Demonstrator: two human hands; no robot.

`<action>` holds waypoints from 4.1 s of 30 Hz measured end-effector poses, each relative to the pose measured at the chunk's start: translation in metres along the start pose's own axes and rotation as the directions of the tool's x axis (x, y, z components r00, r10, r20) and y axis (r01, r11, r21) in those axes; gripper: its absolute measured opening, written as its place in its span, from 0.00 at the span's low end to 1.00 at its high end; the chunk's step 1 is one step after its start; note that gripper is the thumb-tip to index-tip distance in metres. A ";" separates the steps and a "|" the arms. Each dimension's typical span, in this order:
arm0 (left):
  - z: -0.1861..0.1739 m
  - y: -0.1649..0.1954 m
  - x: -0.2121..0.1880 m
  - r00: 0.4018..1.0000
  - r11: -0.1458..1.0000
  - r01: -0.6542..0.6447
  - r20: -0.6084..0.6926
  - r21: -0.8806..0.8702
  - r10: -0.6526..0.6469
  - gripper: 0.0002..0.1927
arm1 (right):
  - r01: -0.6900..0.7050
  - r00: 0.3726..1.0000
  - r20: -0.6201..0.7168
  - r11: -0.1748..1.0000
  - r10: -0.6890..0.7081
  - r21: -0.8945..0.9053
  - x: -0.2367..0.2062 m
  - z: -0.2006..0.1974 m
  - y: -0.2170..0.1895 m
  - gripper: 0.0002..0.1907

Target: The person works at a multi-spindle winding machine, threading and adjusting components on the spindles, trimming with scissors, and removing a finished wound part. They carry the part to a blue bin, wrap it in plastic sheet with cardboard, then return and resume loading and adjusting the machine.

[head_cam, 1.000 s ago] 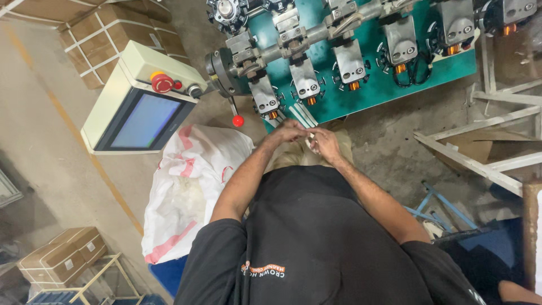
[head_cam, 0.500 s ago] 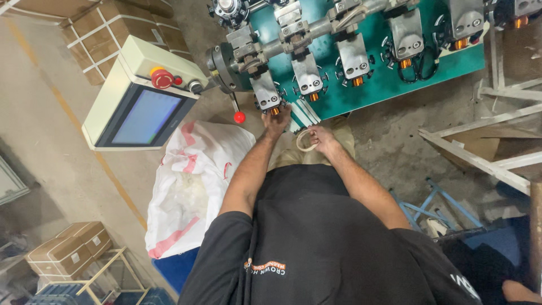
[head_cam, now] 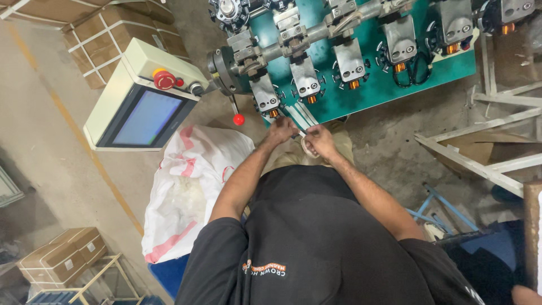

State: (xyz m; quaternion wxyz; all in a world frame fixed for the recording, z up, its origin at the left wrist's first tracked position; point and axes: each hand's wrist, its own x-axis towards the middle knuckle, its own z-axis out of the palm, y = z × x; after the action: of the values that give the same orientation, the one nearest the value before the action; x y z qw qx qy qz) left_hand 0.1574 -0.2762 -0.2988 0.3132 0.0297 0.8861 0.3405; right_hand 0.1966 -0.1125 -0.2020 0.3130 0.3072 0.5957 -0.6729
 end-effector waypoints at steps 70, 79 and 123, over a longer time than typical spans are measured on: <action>-0.066 0.420 0.069 0.741 0.685 -0.670 -0.313 -0.285 0.594 0.11 | 0.022 0.773 -0.173 0.298 -0.611 -0.954 -0.160 -0.379 -0.358 0.30; -0.077 0.525 0.194 0.762 0.960 -0.279 -0.603 0.026 0.238 0.14 | 0.156 0.902 0.196 -0.133 -0.384 -0.979 -0.083 -0.397 -0.447 0.32; -0.072 0.480 0.210 0.713 0.800 -0.446 -0.381 0.401 0.589 0.02 | 0.297 0.944 0.275 0.108 -0.181 -0.949 -0.077 -0.431 -0.435 0.26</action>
State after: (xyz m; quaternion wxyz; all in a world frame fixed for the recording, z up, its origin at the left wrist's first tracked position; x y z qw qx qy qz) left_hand -0.1296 0.1053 -0.0709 -0.0374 0.2362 0.9290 0.2826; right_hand -0.0811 0.3611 0.0801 0.3501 -0.1004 0.9142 -0.1777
